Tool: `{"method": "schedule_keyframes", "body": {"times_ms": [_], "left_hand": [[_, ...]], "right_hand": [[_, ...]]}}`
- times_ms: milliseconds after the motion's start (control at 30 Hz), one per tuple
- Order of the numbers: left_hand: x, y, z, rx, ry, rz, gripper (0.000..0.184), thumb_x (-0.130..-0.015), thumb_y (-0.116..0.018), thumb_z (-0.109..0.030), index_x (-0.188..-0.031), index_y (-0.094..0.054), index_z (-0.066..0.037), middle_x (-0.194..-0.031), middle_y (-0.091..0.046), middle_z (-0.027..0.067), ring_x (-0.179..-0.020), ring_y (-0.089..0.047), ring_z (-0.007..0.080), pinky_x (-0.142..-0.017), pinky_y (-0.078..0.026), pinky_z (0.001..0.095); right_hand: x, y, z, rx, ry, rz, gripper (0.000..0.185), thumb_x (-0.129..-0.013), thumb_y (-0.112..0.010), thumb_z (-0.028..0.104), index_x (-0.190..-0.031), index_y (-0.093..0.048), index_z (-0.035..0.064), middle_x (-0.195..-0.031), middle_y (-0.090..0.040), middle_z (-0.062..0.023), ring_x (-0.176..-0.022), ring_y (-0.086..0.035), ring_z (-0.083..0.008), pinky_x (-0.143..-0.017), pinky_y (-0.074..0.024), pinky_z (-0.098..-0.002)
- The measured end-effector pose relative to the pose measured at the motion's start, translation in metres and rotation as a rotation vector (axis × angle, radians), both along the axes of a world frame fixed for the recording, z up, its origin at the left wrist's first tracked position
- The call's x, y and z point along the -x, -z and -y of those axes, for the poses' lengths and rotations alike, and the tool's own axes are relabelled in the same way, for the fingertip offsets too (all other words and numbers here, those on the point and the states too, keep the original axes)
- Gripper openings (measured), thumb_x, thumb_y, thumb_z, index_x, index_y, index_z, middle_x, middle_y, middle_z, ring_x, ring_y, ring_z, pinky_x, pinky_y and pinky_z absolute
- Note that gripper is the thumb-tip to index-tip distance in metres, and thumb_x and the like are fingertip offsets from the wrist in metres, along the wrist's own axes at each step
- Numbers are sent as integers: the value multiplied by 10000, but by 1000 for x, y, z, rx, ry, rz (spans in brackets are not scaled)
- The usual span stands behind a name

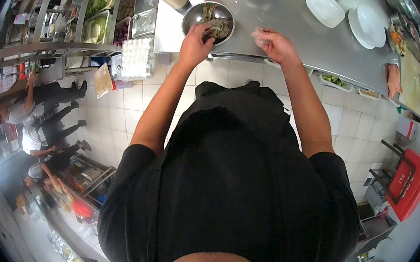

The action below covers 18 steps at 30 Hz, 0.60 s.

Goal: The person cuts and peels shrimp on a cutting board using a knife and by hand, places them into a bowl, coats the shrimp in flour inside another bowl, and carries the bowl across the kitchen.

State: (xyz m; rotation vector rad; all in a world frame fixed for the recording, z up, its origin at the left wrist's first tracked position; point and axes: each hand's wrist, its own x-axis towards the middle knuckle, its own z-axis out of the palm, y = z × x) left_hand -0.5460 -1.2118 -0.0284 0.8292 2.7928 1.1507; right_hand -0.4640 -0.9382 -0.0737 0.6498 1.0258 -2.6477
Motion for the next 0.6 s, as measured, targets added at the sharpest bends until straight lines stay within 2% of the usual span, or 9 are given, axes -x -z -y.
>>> {"method": "schedule_keyframes", "body": {"times_ms": [67,167,267,467,600], "left_hand": [[14,16,-1,56,91,-8,417,-722,-707,-106,-1121,-598,-49,-1078,-617,193,-973,-605,369,-840,-495,422],[25,17,-3,83,109,16,425,-730,-698,-111,-1138,-594,-47,-999,-648,196,-918,-625,369,-825,-502,416],[34,18,-5,82,87,176,417,-738,-694,-132,-1129,-584,-37,-1018,-650,195,-947,-620,368,-847,-492,427],[43,28,-8,83,73,204,438,-729,-689,-176,-1141,-590,-66,-980,-656,218,-927,-631,370,-839,-493,430],[50,33,-12,123,65,252,448,-738,-673,-210,-1154,-599,-62,-942,-661,203,-888,-647,317,-805,-503,373]], "right_hand": [[-3,0,3,5,-5,-21,269,-856,-621,42,-1103,-541,-29,-1013,-642,-110,-829,-629,-148,-725,-542,-239],[-3,6,4,14,-47,-83,287,-856,-626,54,-1118,-542,-26,-1015,-647,-110,-831,-632,-144,-731,-543,-240],[-2,3,21,-5,-44,-71,301,-856,-630,63,-1130,-542,-24,-1027,-651,-119,-848,-639,-152,-750,-543,-246],[27,-14,50,-56,-31,-102,266,-875,-602,54,-1124,-542,-18,-1048,-649,-123,-875,-645,-165,-761,-548,-246],[48,-18,57,-85,-16,-96,233,-869,-606,46,-1088,-550,-8,-1035,-651,-124,-868,-644,-168,-758,-546,-246]]}}
